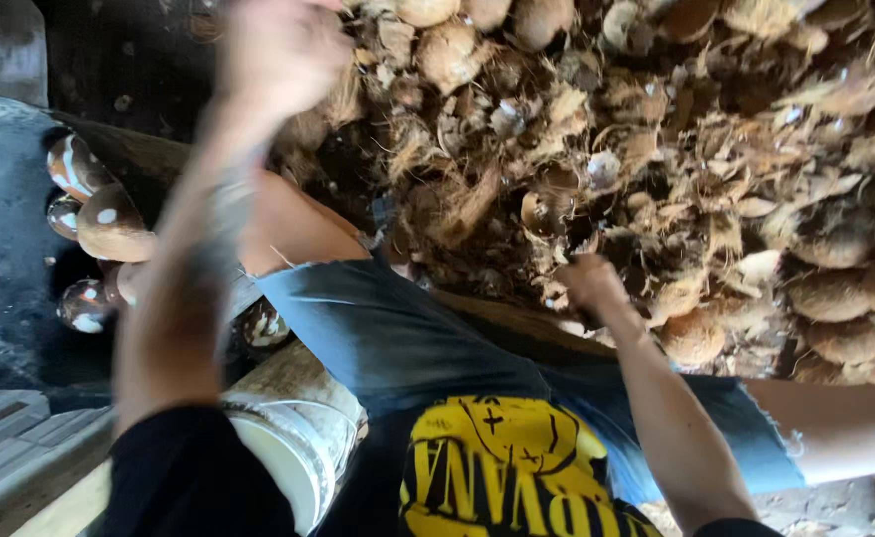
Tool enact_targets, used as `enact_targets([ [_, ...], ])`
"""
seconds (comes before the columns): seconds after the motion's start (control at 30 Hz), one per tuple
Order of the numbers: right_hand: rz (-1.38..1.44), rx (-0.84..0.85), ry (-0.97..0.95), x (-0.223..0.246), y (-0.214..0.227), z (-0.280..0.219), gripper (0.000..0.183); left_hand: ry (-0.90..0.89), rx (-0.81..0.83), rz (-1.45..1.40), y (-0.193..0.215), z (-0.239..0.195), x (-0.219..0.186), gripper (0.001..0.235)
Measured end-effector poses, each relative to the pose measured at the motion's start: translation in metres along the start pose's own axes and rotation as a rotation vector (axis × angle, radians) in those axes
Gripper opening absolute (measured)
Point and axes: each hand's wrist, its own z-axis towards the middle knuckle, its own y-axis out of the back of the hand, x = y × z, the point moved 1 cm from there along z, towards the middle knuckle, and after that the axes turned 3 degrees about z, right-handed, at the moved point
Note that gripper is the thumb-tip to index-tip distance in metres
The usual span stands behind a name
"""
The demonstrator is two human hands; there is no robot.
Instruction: The person sits cross-legged on the ground and uses a large knife to peel the fibrous husk off a coconut. They rotate the coconut in their hands to remove the husk in strips, occasionally dipping the coconut into a white bucket of water to rinse it.
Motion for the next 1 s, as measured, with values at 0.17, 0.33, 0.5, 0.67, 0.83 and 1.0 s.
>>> enact_targets([
  [0.17,0.173,-0.278,-0.086,-0.048,0.032,-0.03,0.056,-0.018,0.778,-0.534,-0.119,-0.044,-0.135,0.048],
  [0.33,0.446,-0.409,-0.164,-0.086,0.035,0.008,0.036,-0.127,0.788,-0.22,-0.205,-0.11,-0.109,0.041],
  [0.5,0.383,-0.434,-0.149,-0.086,0.041,0.021,0.034,-0.093,0.569,-0.207,-0.226,-0.117,-0.083,0.014],
  [0.67,0.302,-0.403,-0.227,-0.067,0.042,0.009,0.039,0.859,0.639,-0.329,-0.237,-0.105,-0.052,0.031],
  [0.83,0.371,-0.403,-0.239,-0.072,0.038,0.003,0.039,1.06,0.498,-0.585,-0.271,-0.063,-0.006,0.037],
  [1.0,0.533,-0.39,-0.221,-0.058,0.034,-0.011,0.034,1.131,0.562,-0.781,-0.303,-0.057,0.002,0.086],
])
